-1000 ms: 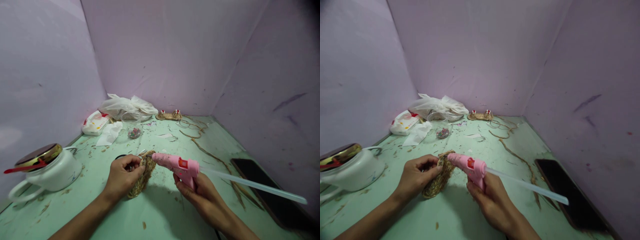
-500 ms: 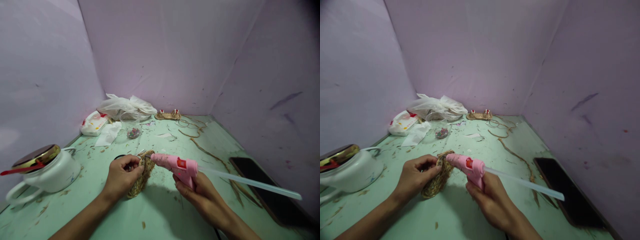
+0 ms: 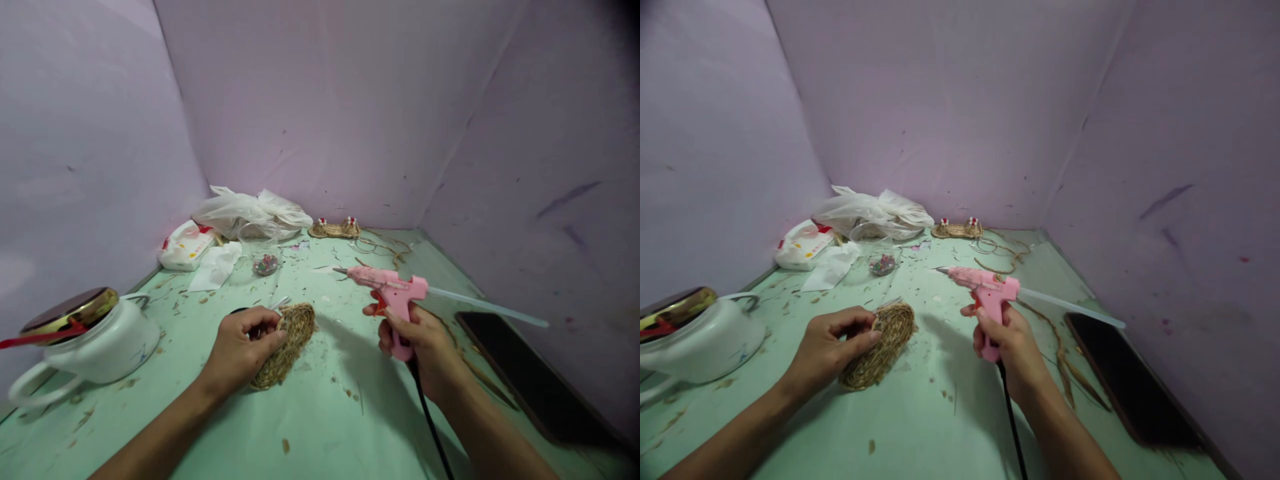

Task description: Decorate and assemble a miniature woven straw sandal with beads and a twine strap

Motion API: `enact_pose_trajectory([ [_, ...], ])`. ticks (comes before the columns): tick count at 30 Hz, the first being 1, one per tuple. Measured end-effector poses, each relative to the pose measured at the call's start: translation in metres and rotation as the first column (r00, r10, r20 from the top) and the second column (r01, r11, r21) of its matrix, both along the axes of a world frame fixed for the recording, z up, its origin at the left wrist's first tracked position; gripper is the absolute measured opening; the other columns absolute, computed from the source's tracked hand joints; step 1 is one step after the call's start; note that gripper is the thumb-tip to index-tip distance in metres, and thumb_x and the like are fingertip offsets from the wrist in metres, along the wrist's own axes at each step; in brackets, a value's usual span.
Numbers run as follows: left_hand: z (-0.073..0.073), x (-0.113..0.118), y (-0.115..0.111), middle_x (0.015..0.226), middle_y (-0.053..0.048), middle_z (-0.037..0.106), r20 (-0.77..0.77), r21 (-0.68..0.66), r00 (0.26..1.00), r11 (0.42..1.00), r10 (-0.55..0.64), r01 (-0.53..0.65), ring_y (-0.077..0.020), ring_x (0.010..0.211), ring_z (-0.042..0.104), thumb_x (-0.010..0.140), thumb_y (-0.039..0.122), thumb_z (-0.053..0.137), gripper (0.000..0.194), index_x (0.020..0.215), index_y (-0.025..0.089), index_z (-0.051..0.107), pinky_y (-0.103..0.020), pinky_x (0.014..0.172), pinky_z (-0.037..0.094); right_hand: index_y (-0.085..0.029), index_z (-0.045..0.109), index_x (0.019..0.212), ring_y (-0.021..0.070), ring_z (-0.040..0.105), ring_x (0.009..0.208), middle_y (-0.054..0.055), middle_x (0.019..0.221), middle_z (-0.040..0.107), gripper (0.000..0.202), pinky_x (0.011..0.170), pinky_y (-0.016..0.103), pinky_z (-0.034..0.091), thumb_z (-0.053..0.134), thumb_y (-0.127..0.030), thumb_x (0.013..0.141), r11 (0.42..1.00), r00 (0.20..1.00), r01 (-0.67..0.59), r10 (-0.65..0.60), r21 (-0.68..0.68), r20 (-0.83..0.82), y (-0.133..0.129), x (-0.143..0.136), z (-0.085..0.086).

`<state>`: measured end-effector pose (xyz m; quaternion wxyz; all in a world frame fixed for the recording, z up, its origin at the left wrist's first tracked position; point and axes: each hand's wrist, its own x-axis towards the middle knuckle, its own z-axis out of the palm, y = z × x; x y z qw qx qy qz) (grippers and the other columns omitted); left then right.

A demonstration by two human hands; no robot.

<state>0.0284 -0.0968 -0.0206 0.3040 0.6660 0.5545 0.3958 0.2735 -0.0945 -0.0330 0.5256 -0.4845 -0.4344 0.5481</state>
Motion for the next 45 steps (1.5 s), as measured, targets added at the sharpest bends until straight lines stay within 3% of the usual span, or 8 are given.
enact_pose_trajectory([
  [4, 0.003, -0.002, -0.002, 0.056, 0.003, 0.048, -0.104, 0.099, 0.988, 0.988, -0.112, 0.123, -0.0094, 0.054, 0.044, 0.071, 0.023, 0.056, 0.014, 0.059, 0.015, 0.055, -0.021, 0.052, 0.036, -0.015, 0.059, 0.071, 0.0077, 0.043, 0.041, 0.000, 0.053, 0.053, 0.015, 0.036, 0.018, 0.038, 0.063, -0.029, 0.070, 0.974, 0.972, 0.090, -0.132, -0.208, -0.194, 0.024, 0.004, -0.012],
  [11, -0.004, -0.005, -0.003, 0.067, -0.002, 0.056, -0.201, 0.146, 0.964, 0.967, -0.176, 0.208, -0.0126, 0.062, 0.052, 0.077, 0.022, 0.051, 0.013, 0.072, 0.015, 0.060, -0.024, 0.060, 0.040, -0.013, 0.060, 0.066, 0.0074, 0.050, 0.044, 0.005, 0.066, 0.062, 0.005, 0.041, 0.018, 0.047, 0.061, -0.015, 0.071, 0.941, 0.980, 0.104, -0.153, -0.323, -0.130, 0.041, 0.005, -0.023],
  [18, -0.007, 0.004, -0.004, 0.066, -0.001, 0.059, -0.230, 0.120, 0.968, 0.984, -0.102, 0.132, -0.0129, 0.062, 0.053, 0.075, 0.021, 0.052, 0.012, 0.069, 0.017, 0.062, -0.025, 0.060, 0.041, -0.016, 0.060, 0.089, 0.0078, 0.051, 0.050, 0.007, 0.094, 0.066, 0.026, 0.046, 0.021, 0.043, 0.066, -0.031, 0.069, 1.000, 0.996, 0.002, -0.003, -0.012, -0.089, 0.016, 0.008, -0.002],
  [27, -0.007, -0.002, 0.000, 0.072, -0.003, 0.061, -0.224, 0.112, 0.962, 0.977, -0.155, 0.183, -0.0139, 0.066, 0.054, 0.079, 0.022, 0.049, 0.016, 0.073, 0.015, 0.062, -0.027, 0.062, 0.042, -0.018, 0.055, 0.056, 0.0129, 0.048, 0.039, 0.000, 0.044, 0.053, 0.020, 0.041, 0.026, 0.037, 0.063, -0.034, 0.064, 0.953, 0.941, 0.216, -0.146, -0.210, 0.305, 0.031, 0.020, -0.022],
  [30, -0.007, 0.000, 0.000, 0.073, -0.004, 0.063, -0.262, 0.135, 0.949, 0.967, -0.177, 0.218, -0.0149, 0.068, 0.055, 0.079, 0.021, 0.048, 0.017, 0.077, 0.016, 0.064, -0.029, 0.066, 0.043, -0.019, 0.052, 0.039, 0.0136, 0.043, 0.037, -0.001, 0.032, 0.041, 0.031, 0.038, 0.024, 0.025, 0.069, -0.034, 0.060, 0.948, 0.829, 0.263, -0.129, -0.177, 0.544, 0.024, 0.031, -0.011],
  [33, -0.008, 0.004, -0.001, 0.074, -0.004, 0.065, -0.259, 0.126, 0.948, 0.967, -0.182, 0.220, -0.0152, 0.070, 0.057, 0.077, 0.021, 0.050, 0.015, 0.077, 0.017, 0.065, -0.028, 0.067, 0.044, -0.021, 0.057, 0.043, 0.0208, 0.053, 0.048, 0.003, 0.037, 0.047, 0.030, 0.041, 0.026, 0.027, 0.067, -0.040, 0.063, 0.950, 0.419, 0.302, -0.202, 0.074, 0.885, 0.011, 0.029, 0.001],
  [38, -0.011, 0.008, 0.000, 0.070, -0.002, 0.063, -0.268, 0.116, 0.959, 0.985, -0.095, 0.130, -0.0144, 0.065, 0.057, 0.074, 0.022, 0.055, 0.014, 0.083, 0.017, 0.063, -0.026, 0.061, 0.044, -0.020, 0.060, 0.091, 0.0217, 0.061, 0.089, 0.009, 0.098, 0.065, 0.018, 0.073, 0.033, 0.049, 0.057, -0.031, 0.077, 0.870, 0.790, -0.091, -0.233, 0.485, 0.567, 0.000, -0.013, -0.009],
  [45, -0.014, 0.011, 0.003, 0.067, 0.000, 0.060, -0.309, 0.178, 0.939, 0.961, -0.151, 0.213, -0.0130, 0.063, 0.055, 0.077, 0.020, 0.053, 0.014, 0.087, 0.017, 0.062, -0.027, 0.065, 0.044, -0.018, 0.054, 0.100, 0.0142, 0.060, 0.074, 0.005, 0.087, 0.062, 0.025, 0.063, 0.027, 0.051, 0.058, -0.017, 0.075, 0.871, 0.847, -0.265, 0.005, 0.414, 0.531, 0.005, -0.049, -0.029],
])
